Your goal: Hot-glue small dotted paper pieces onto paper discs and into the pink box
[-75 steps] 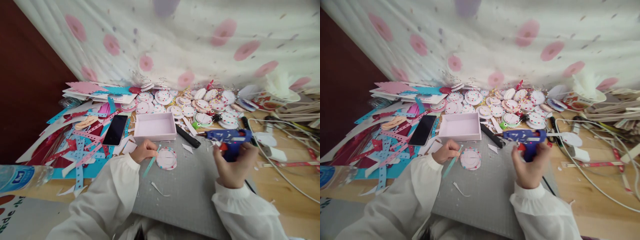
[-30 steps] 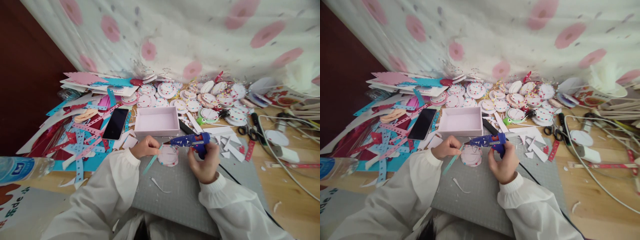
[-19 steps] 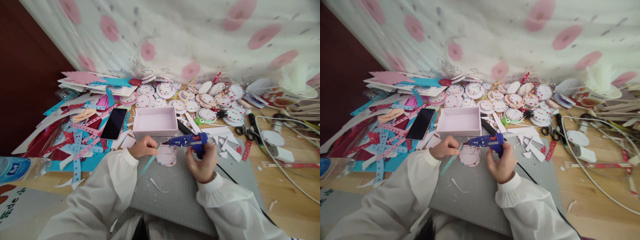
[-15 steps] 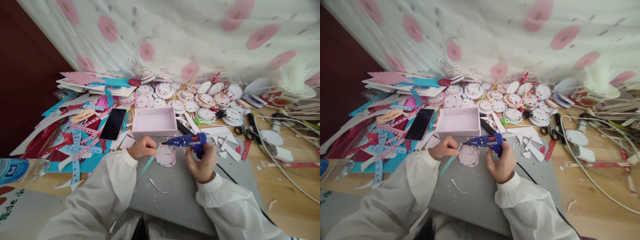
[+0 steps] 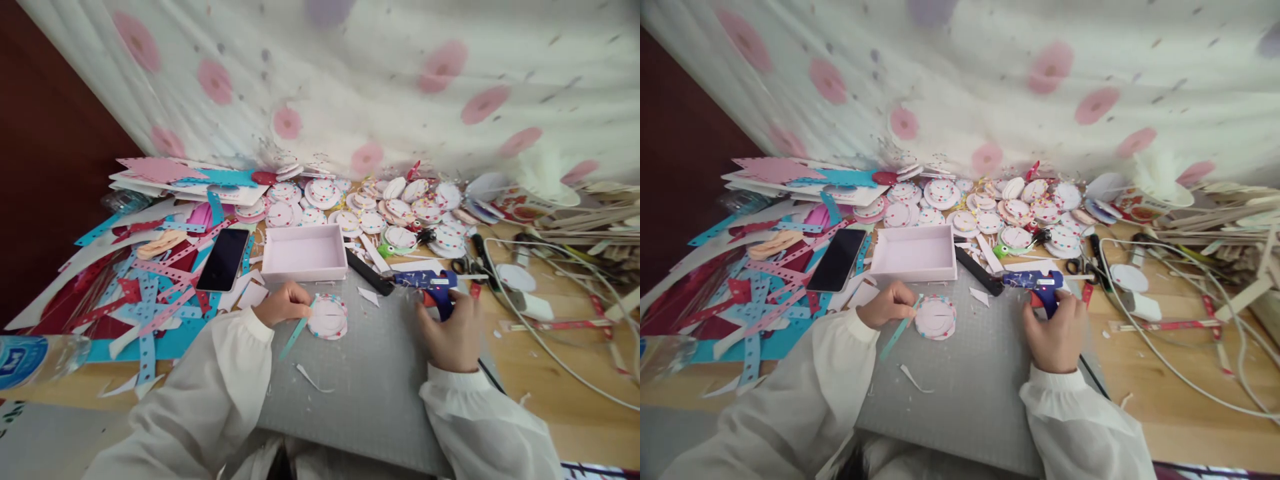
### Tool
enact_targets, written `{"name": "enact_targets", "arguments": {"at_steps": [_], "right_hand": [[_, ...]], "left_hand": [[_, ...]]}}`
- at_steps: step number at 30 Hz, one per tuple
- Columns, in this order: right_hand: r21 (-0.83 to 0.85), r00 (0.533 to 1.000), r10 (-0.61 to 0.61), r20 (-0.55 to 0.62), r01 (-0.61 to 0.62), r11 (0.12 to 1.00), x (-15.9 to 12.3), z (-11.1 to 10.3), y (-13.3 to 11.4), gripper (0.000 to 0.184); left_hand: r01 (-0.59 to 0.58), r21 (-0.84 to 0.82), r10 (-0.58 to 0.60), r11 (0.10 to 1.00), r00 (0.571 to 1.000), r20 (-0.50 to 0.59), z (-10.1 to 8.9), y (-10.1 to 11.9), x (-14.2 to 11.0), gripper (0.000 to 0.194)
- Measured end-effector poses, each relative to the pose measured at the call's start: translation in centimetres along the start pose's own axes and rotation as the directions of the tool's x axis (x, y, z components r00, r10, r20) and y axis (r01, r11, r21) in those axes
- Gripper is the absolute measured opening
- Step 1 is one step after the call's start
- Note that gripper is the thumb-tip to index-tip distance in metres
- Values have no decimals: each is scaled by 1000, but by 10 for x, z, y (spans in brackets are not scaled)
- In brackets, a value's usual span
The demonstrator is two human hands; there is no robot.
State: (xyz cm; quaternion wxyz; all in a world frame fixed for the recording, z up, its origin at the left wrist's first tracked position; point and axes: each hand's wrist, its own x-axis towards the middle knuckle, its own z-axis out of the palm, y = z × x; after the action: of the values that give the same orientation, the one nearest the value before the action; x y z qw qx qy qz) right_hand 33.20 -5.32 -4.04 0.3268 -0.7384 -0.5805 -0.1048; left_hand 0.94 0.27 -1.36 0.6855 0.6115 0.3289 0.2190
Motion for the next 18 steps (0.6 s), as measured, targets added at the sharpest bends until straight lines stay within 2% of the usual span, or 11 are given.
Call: {"name": "enact_targets", "arguments": {"at_steps": [3, 5, 7, 10, 12, 14, 16, 18], "right_hand": [[-153, 998, 13, 55, -5, 988, -3, 2, 11, 40], [-206, 1000, -8, 17, 11, 978, -3, 0, 4, 42], [-163, 994, -95, -56, 85, 983, -3, -7, -15, 44], [51, 941, -328, -76, 333, 942, -7, -21, -59, 36], [175, 861, -507, -34, 504, 845, -15, -27, -92, 33], [273, 726, -687, -17, 665, 695, -23, -28, -121, 27], [323, 590, -807, -14, 767, 555, -30, -23, -143, 20], [296, 539, -842, -8, 806, 513, -31, -16, -158, 16]], "left_hand": [[-4, 3, 4, 1000, 1000, 13, 0, -1, 0, 40], [2, 9, -2, 1000, 1000, 10, 0, -1, 0, 40], [14, 7, -14, 1000, 1000, -7, 0, -1, 0, 39], [27, -18, -28, 999, 998, -48, 2, -1, 0, 39], [27, -52, -31, 998, 997, -76, 2, -1, 1, 39], [18, -91, -28, 996, 994, -102, 3, -2, 2, 40], [4, -125, -20, 992, 991, -130, 3, -2, 3, 42], [-15, -149, -8, 989, 988, -153, 4, -2, 3, 41]]}}
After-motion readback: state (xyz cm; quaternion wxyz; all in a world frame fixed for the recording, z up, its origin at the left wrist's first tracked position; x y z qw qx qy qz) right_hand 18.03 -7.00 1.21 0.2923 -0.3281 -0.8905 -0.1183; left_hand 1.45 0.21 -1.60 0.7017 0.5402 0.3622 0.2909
